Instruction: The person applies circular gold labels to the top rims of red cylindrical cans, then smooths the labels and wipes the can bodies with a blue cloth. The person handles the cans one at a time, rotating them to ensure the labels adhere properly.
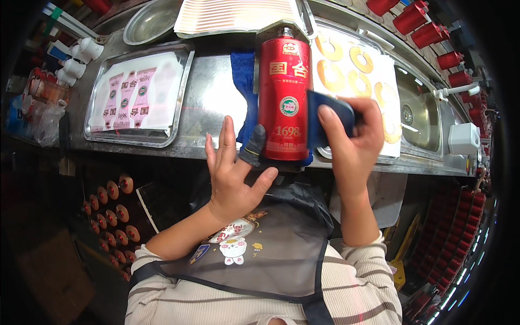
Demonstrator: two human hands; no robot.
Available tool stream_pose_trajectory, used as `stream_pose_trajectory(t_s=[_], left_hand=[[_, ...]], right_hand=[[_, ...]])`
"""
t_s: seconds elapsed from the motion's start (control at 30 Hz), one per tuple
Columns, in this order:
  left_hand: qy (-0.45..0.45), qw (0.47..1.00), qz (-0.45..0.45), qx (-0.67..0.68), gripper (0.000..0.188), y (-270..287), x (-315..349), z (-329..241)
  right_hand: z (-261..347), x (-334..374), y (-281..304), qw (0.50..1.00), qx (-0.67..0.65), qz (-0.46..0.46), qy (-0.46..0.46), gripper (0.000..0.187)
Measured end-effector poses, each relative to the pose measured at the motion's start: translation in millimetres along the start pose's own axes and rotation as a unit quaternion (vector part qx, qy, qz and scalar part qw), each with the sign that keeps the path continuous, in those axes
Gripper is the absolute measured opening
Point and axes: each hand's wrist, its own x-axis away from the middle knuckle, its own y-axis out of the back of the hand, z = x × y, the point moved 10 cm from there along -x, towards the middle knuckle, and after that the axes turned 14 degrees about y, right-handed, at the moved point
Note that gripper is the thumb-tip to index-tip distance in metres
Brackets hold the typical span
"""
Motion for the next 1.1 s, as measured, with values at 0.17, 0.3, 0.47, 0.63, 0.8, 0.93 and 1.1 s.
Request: stream_pose_trajectory(t_s=[0.17,0.3,0.47,0.63,0.8,0.93,1.1], left_hand=[[-0.029,0.997,0.025,0.07,0.061,8,-24,0],[-0.068,0.994,0.034,0.074,0.063,4,-58,-23],[-0.047,0.995,-0.003,0.088,0.06,7,-100,-14],[0.031,0.992,-0.016,0.124,0.055,-2,-108,17],[0.049,0.971,-0.011,0.234,0.053,5,-98,32],[0.049,0.951,-0.028,0.303,0.048,20,-92,31],[-0.009,0.976,-0.011,0.216,0.032,24,-77,15]], right_hand=[[-33,-35,-12,0.999,0.033,-0.015,0.017,0.022],[-76,-39,27,0.998,0.041,-0.045,-0.03,0.018],[-24,-47,-27,0.999,0.013,0.003,0.045,0.02],[-80,-58,16,0.997,0.048,-0.012,-0.058,0.016],[22,-59,-66,0.93,0.1,0.34,0.1,0.023],[32,-89,-124,0.857,0.198,0.376,0.292,0.021],[34,-110,-59,0.934,0.201,0.164,0.244,0.018]])
